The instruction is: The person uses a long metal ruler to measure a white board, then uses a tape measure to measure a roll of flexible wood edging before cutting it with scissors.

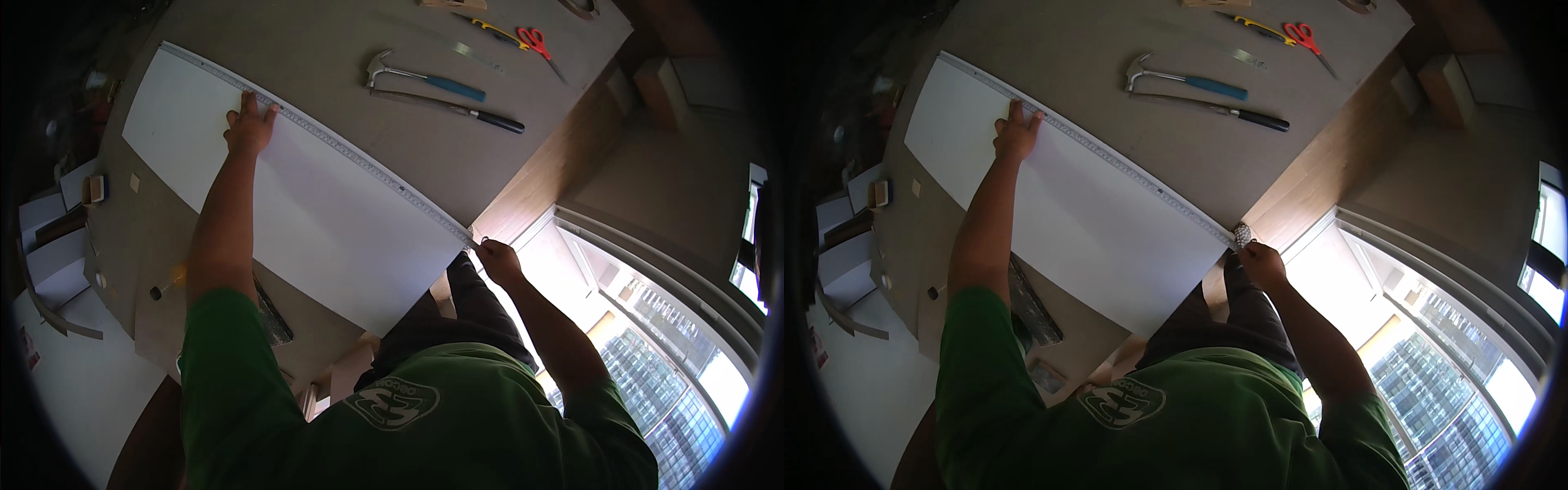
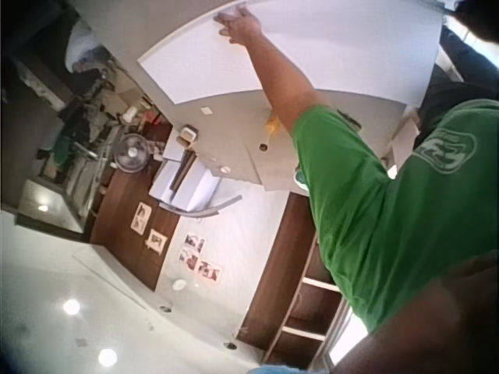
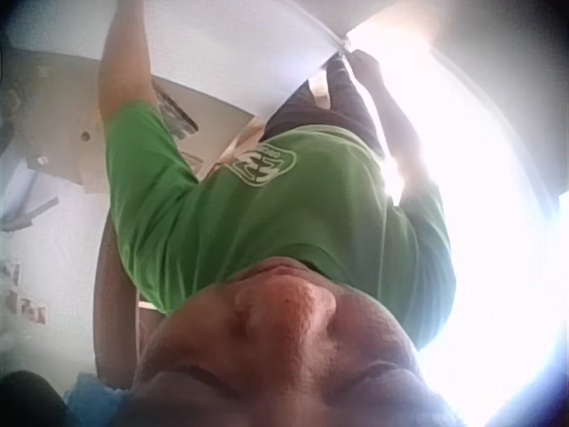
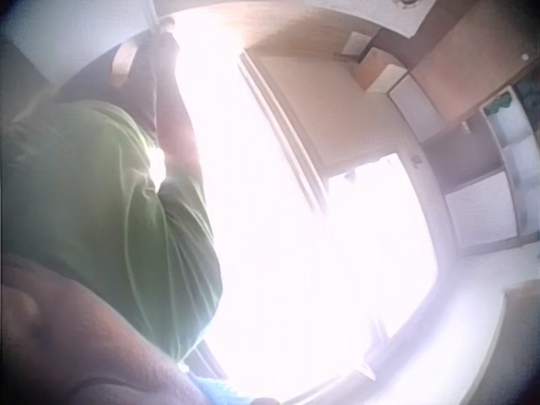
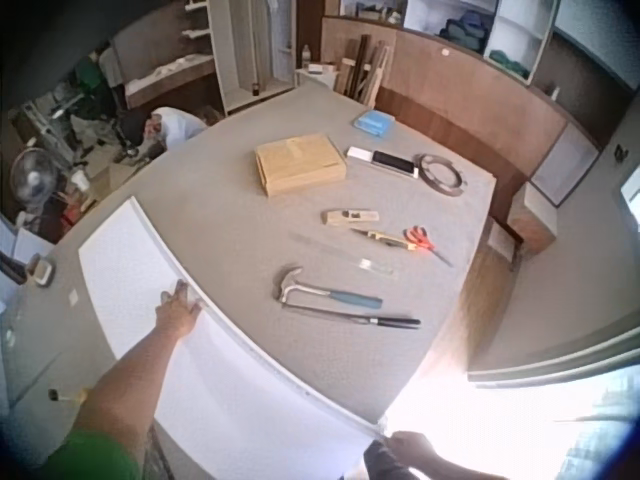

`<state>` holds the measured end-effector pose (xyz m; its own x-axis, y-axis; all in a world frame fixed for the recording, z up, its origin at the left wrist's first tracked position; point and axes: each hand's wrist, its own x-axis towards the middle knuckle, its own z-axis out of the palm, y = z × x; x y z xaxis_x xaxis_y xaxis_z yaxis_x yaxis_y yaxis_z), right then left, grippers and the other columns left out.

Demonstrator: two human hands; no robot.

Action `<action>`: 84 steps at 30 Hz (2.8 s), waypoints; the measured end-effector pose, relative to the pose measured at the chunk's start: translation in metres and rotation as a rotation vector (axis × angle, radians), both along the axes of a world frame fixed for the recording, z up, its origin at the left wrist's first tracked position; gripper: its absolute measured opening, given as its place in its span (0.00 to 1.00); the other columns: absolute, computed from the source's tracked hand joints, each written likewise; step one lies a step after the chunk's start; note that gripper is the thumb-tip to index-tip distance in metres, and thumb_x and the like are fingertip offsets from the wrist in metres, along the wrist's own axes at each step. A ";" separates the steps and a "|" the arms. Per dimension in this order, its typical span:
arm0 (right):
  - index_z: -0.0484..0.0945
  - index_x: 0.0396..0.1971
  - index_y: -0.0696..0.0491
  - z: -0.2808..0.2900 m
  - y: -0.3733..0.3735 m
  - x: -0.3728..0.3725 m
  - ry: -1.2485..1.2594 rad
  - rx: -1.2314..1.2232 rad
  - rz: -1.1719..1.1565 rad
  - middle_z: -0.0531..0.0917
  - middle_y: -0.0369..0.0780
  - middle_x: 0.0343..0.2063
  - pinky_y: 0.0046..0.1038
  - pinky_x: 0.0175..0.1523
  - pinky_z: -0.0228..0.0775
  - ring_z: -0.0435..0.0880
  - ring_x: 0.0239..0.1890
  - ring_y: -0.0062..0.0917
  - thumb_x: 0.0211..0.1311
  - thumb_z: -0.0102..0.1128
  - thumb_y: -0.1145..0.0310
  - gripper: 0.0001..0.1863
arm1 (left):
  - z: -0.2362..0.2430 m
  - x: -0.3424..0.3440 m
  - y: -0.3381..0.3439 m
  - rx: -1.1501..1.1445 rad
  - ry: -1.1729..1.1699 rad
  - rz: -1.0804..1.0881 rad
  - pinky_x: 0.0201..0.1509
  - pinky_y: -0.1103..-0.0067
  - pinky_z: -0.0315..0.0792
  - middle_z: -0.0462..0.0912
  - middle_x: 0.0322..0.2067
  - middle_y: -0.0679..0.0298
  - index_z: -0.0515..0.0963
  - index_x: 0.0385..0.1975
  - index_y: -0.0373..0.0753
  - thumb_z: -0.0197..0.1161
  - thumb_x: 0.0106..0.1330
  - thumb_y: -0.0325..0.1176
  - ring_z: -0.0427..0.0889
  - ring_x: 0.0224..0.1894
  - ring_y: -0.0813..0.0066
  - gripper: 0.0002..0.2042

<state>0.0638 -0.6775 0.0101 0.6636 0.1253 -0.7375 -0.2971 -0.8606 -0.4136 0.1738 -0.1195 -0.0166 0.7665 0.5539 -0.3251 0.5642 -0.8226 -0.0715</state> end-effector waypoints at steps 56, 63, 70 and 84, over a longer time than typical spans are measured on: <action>0.81 0.39 0.49 -0.007 0.002 0.002 0.046 0.025 0.128 0.84 0.47 0.36 0.38 0.48 0.74 0.83 0.42 0.42 0.62 0.49 0.57 0.15 | -0.002 0.004 0.008 -0.111 -0.096 0.039 0.62 0.58 0.68 0.52 0.73 0.68 0.52 0.72 0.46 0.53 0.69 0.56 0.65 0.63 0.56 0.36; 0.81 0.37 0.49 0.021 -0.025 -0.010 0.067 0.087 0.149 0.84 0.46 0.32 0.38 0.46 0.74 0.83 0.38 0.41 0.63 0.49 0.55 0.16 | -0.020 -0.019 -0.012 -0.743 -0.844 0.573 0.59 0.64 0.70 0.71 0.60 0.50 0.57 0.68 0.34 0.57 0.69 0.50 0.76 0.53 0.56 0.34; 0.82 0.38 0.50 0.072 -0.085 -0.019 0.118 0.135 0.277 0.84 0.43 0.34 0.34 0.50 0.74 0.83 0.40 0.36 0.67 0.50 0.57 0.15 | 0.054 -0.010 -0.024 -1.422 -1.069 0.947 0.57 0.70 0.69 0.79 0.47 0.56 0.67 0.59 0.35 0.49 0.75 0.45 0.78 0.47 0.66 0.21; 0.82 0.32 0.51 0.105 -0.264 -0.006 0.314 0.143 -0.019 0.81 0.35 0.27 0.25 0.37 0.73 0.78 0.28 0.19 0.64 0.57 0.62 0.10 | 0.134 0.050 -0.081 -1.324 -1.227 0.854 0.53 0.73 0.70 0.78 0.39 0.62 0.72 0.50 0.39 0.52 0.75 0.42 0.77 0.42 0.69 0.14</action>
<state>0.0575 -0.9415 0.1155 0.4105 0.2322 -0.8818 -0.4446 -0.7933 -0.4158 0.2241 -0.2008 0.1171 0.5749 0.7310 -0.3677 0.0323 0.4288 0.9028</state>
